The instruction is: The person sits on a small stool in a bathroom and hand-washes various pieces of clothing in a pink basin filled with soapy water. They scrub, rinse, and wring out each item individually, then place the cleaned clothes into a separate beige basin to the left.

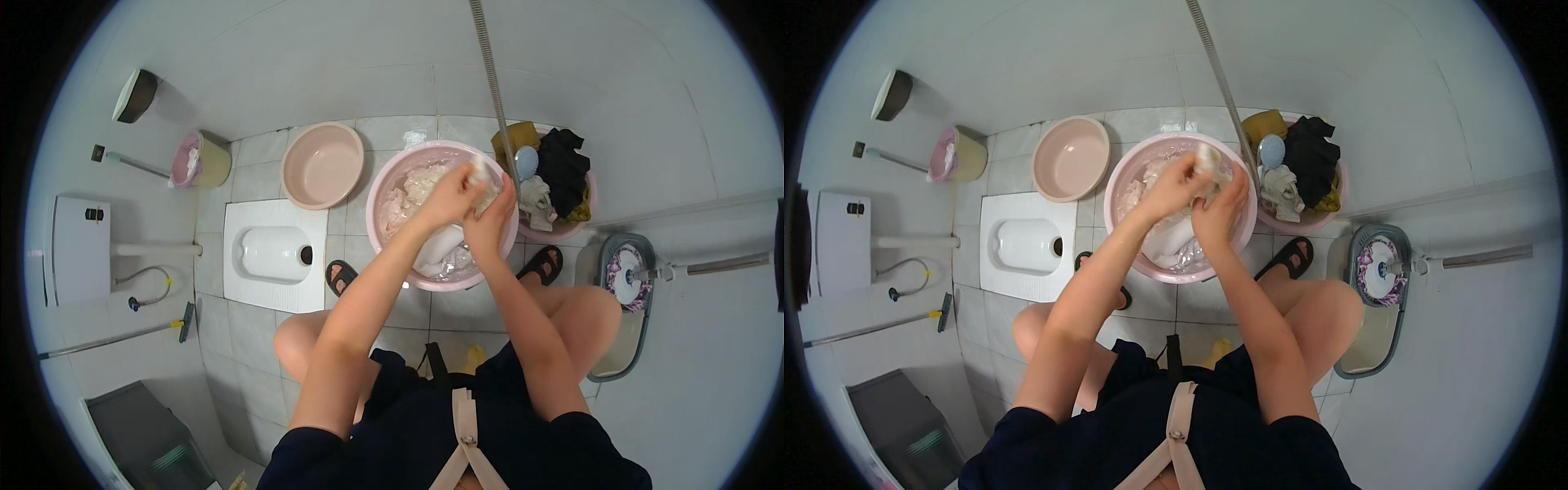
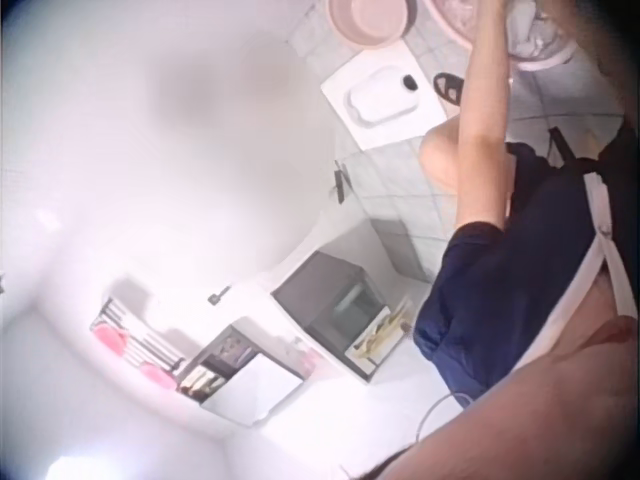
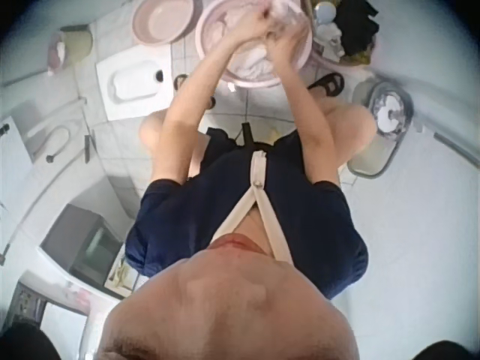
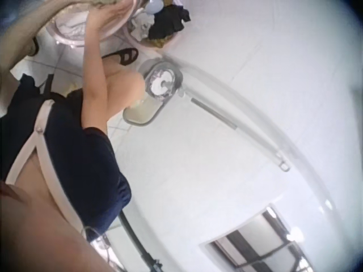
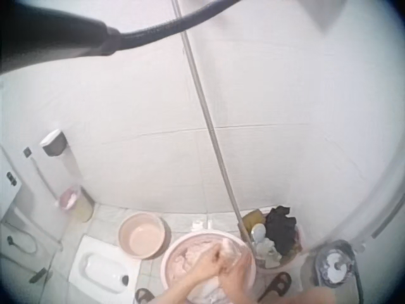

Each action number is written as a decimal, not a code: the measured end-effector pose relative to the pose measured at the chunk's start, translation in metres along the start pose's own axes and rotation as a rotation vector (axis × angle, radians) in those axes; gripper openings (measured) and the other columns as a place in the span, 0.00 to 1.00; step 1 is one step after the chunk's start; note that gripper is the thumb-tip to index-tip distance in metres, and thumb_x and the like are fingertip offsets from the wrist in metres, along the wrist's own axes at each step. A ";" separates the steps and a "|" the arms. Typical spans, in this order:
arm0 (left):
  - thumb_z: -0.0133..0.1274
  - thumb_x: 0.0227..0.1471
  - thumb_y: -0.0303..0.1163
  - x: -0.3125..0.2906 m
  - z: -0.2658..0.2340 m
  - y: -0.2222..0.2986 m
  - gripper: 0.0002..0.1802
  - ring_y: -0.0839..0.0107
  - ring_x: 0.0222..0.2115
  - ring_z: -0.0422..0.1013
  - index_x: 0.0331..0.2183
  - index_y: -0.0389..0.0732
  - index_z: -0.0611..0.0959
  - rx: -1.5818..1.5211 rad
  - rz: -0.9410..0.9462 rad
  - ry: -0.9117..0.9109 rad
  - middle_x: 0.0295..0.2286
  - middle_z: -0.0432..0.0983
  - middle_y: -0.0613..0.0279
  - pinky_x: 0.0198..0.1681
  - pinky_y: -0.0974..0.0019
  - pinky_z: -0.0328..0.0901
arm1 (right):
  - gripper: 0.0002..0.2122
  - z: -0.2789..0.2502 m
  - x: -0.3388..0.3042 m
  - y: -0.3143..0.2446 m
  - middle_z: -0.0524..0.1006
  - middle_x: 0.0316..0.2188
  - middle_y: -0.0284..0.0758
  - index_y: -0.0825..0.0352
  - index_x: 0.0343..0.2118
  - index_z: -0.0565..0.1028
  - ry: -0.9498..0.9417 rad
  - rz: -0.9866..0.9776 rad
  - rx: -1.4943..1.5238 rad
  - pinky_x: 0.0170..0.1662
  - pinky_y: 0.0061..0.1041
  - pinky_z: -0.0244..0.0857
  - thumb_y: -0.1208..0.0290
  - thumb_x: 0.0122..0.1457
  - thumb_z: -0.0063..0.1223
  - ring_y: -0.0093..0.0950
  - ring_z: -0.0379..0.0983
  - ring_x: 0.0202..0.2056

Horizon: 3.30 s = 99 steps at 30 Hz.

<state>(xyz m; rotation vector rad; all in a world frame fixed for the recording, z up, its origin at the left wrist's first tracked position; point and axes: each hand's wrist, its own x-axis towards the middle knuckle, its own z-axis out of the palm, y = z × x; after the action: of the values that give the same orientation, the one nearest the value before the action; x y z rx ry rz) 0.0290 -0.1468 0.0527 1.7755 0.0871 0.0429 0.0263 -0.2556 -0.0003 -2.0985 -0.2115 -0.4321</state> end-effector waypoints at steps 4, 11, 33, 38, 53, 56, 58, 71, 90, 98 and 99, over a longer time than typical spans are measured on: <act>0.51 0.48 0.29 -0.028 -0.014 -0.060 0.16 0.65 0.30 0.70 0.39 0.31 0.74 0.339 0.063 0.352 0.30 0.73 0.51 0.34 0.66 0.66 | 0.29 0.002 -0.005 0.002 0.56 0.55 0.50 0.68 0.52 0.62 -0.494 -0.186 -0.304 0.58 0.44 0.45 0.73 0.44 0.55 0.49 0.49 0.58; 0.56 0.38 0.26 -0.066 -0.046 -0.106 0.30 0.43 0.41 0.66 0.47 0.31 0.69 0.770 -0.200 0.373 0.46 0.63 0.36 0.46 0.52 0.62 | 0.22 0.058 -0.009 0.051 0.63 0.53 0.48 0.65 0.48 0.70 -0.843 -0.010 -0.748 0.55 0.40 0.54 0.57 0.53 0.45 0.47 0.60 0.53; 0.48 0.55 0.41 -0.010 -0.059 0.055 0.15 0.69 0.31 0.72 0.34 0.38 0.73 -1.113 -0.116 0.231 0.30 0.73 0.59 0.35 0.65 0.70 | 0.22 0.049 0.039 0.031 0.70 0.46 0.41 0.65 0.49 0.66 -1.027 0.575 0.665 0.51 0.34 0.62 0.75 0.49 0.49 0.36 0.66 0.49; 0.41 0.57 0.37 -0.017 -0.063 -0.042 0.16 0.62 0.38 0.72 0.37 0.33 0.73 -1.076 -0.366 0.454 0.36 0.73 0.53 0.41 0.57 0.69 | 0.17 0.052 0.038 0.065 0.66 0.48 0.41 0.65 0.47 0.66 -0.898 0.859 1.331 0.50 0.42 0.62 0.76 0.53 0.44 0.38 0.67 0.47; 0.36 0.58 0.39 -0.016 -0.010 -0.116 0.19 0.63 0.36 0.70 0.48 0.42 0.69 -1.201 -0.684 0.467 0.35 0.73 0.58 0.38 0.56 0.66 | 0.13 0.092 0.000 0.018 0.73 0.38 0.51 0.72 0.36 0.71 -0.723 0.418 0.022 0.45 0.38 0.63 0.75 0.47 0.48 0.46 0.69 0.43; 0.33 0.58 0.52 -0.040 -0.026 -0.165 0.27 0.64 0.43 0.68 0.46 0.40 0.70 -1.530 -0.159 -0.053 0.40 0.72 0.58 0.44 0.56 0.65 | 0.12 0.057 -0.032 -0.058 0.72 0.34 0.46 0.69 0.35 0.69 -0.705 0.069 -0.028 0.39 0.42 0.64 0.69 0.48 0.50 0.46 0.70 0.36; 0.33 0.58 0.51 -0.037 -0.022 -0.161 0.26 0.63 0.42 0.68 0.46 0.40 0.70 -1.342 -0.216 -0.052 0.41 0.72 0.58 0.44 0.57 0.65 | 0.10 0.044 -0.029 -0.072 0.73 0.32 0.43 0.68 0.31 0.70 -0.686 -0.017 0.017 0.36 0.43 0.63 0.68 0.48 0.51 0.46 0.70 0.33; 0.44 0.57 0.40 -0.051 -0.031 -0.170 0.19 0.65 0.32 0.71 0.45 0.37 0.71 -0.503 -0.576 0.584 0.35 0.73 0.59 0.38 0.62 0.69 | 0.20 0.090 0.012 0.079 0.75 0.28 0.50 0.71 0.25 0.76 -0.524 0.297 -0.115 0.36 0.41 0.64 0.56 0.58 0.41 0.47 0.71 0.31; 0.42 0.56 0.49 -0.035 -0.013 -0.108 0.24 0.64 0.39 0.71 0.46 0.41 0.72 -1.119 -0.679 0.276 0.40 0.73 0.57 0.44 0.60 0.66 | 0.14 0.078 0.015 -0.004 0.74 0.24 0.42 0.65 0.21 0.74 -0.569 0.190 0.019 0.31 0.39 0.64 0.59 0.53 0.49 0.43 0.71 0.28; 0.39 0.58 0.35 -0.047 -0.036 -0.155 0.17 0.63 0.40 0.68 0.42 0.32 0.70 -0.976 -0.610 0.484 0.39 0.70 0.54 0.46 0.59 0.64 | 0.14 0.100 0.010 0.092 0.74 0.28 0.50 0.69 0.27 0.77 -0.423 0.210 -0.123 0.36 0.40 0.64 0.61 0.55 0.46 0.46 0.71 0.31; 0.39 0.58 0.35 -0.053 -0.039 -0.176 0.17 0.62 0.41 0.68 0.42 0.31 0.69 -0.906 -0.641 0.499 0.40 0.69 0.52 0.47 0.58 0.63 | 0.14 0.100 0.008 0.093 0.74 0.29 0.50 0.69 0.29 0.77 -0.487 0.161 -0.167 0.36 0.40 0.64 0.63 0.55 0.46 0.47 0.71 0.31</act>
<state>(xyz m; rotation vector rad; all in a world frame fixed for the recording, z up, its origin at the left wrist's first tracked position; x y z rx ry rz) -0.0335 -0.0770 -0.1106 0.7439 0.8536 0.0493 0.0848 -0.2211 -0.1191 -2.3379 -0.2927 0.1709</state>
